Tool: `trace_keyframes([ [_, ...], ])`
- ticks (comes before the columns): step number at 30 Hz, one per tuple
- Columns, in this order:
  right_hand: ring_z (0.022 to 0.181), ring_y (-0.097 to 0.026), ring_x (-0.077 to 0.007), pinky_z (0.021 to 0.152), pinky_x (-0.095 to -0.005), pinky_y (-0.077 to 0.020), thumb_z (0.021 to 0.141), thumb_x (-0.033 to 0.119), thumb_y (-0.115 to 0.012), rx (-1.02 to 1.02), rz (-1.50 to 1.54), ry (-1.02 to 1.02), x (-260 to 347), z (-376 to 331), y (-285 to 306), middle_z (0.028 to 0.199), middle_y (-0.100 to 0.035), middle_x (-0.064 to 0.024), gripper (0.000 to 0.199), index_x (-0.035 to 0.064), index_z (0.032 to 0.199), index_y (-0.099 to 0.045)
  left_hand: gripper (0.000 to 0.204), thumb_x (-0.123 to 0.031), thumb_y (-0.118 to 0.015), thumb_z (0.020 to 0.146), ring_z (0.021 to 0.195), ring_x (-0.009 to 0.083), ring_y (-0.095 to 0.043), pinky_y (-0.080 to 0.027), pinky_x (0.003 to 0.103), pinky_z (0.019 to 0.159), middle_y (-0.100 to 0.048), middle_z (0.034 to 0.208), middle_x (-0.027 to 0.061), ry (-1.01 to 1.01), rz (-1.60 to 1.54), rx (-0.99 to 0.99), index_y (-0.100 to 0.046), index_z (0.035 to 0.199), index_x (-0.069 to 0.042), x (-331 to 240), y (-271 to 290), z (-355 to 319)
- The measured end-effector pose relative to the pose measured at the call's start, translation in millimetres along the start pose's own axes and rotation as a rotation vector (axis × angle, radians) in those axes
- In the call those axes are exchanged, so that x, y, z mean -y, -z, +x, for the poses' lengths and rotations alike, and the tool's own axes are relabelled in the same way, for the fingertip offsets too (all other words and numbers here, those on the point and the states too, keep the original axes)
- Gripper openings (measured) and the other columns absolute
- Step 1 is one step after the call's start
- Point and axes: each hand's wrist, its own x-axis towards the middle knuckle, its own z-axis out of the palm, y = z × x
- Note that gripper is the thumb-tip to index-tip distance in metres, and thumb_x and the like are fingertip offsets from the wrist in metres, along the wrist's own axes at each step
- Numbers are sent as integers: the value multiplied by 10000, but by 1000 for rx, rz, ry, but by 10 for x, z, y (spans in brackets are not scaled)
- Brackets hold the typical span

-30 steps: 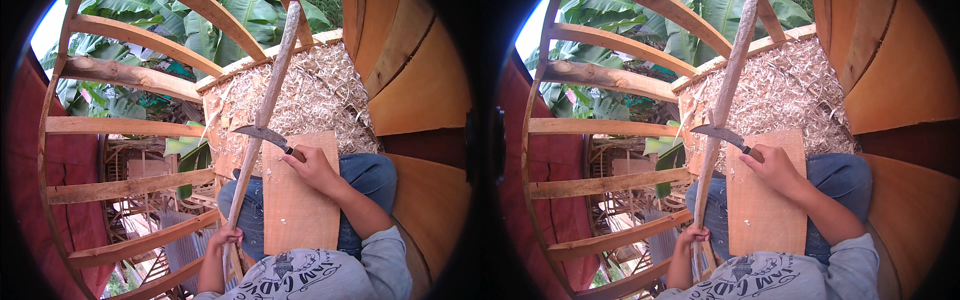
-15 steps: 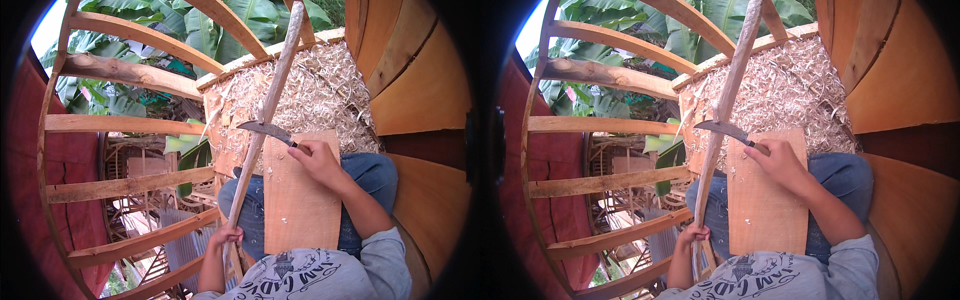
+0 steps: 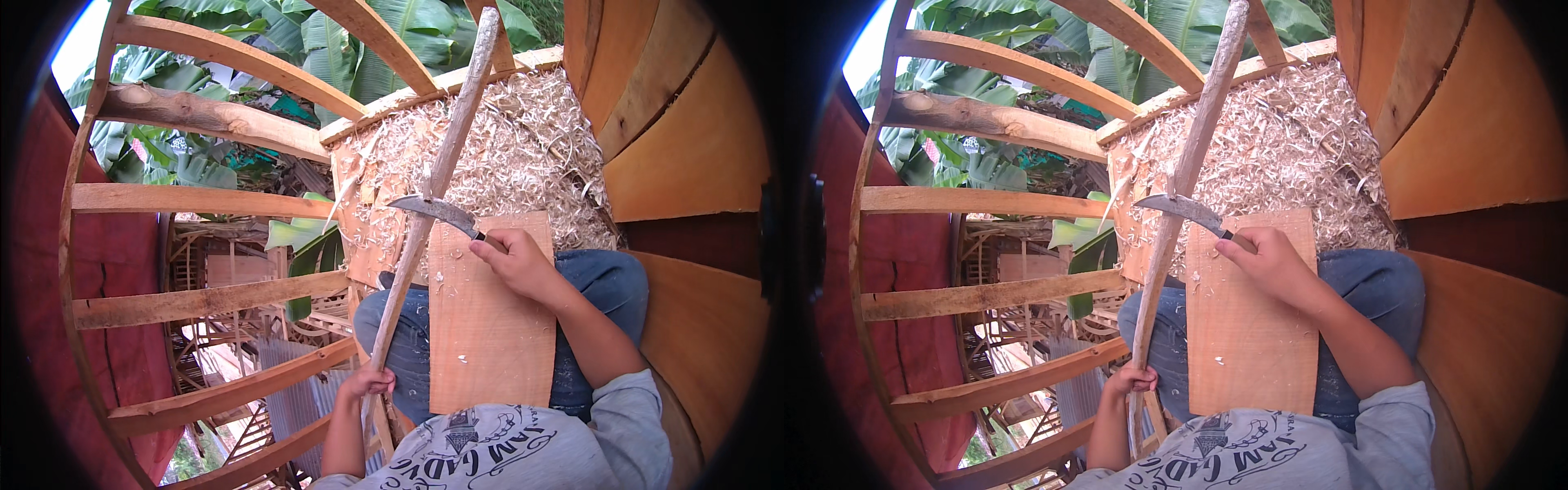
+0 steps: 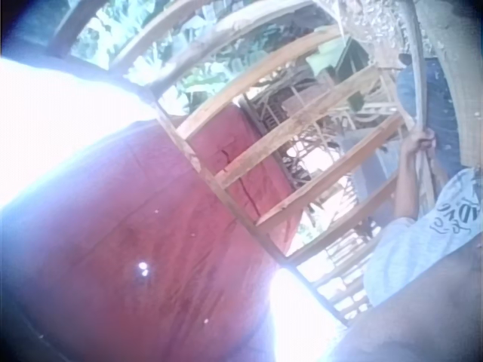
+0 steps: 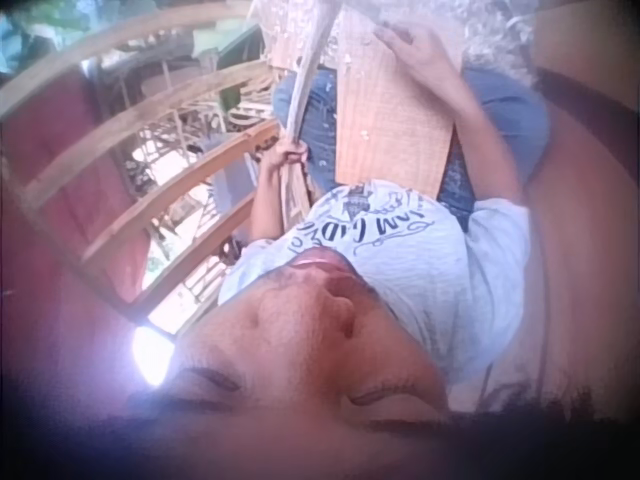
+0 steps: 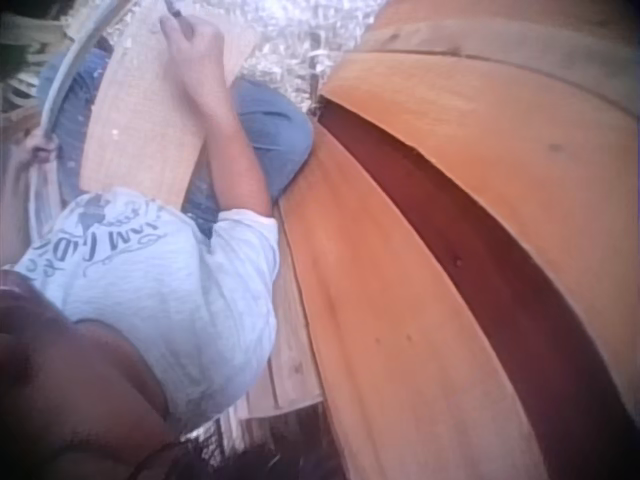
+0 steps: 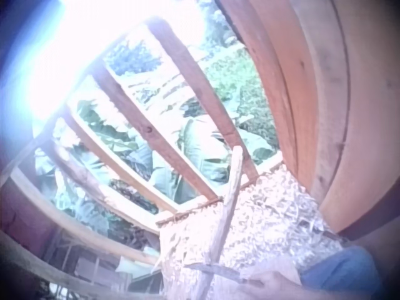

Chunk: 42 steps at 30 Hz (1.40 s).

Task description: The person sits cross-legged on a wooden platform and uses a curved knife to shave and shape a long wooden stick. They repeatedly scrape the stick's surface, removing wood shavings and refining its shape.

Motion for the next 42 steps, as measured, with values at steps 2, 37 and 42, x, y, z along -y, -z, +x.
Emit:
trace_keyframes([
  [2,551,-373,-74,491,-293,-325,896,282,-611,-21,-26,52,-2,-63,-117,541,-414,-23,359,-28,719,-576,364,-304,-638,778,361,60,-297,-182,232,393,-348,429,-46,-6,1,1,-627,722,55,35,22,4],
  [37,523,-411,-109,491,-328,-361,881,278,-617,129,-299,206,-104,-122,-202,522,-446,-61,328,-34,786,-582,332,-278,-630,757,362,63,-293,-185,233,396,-353,428,-40,-1,19,-51,-624,707,51,54,12,10],
  [42,534,-411,-99,492,-330,-361,871,281,-633,-64,-49,61,39,-1,-18,524,-448,-66,354,-38,732,-569,339,-284,-629,754,362,63,-295,-187,233,396,-352,429,-42,-14,-9,-93,-621,698,51,109,7,-3],
])
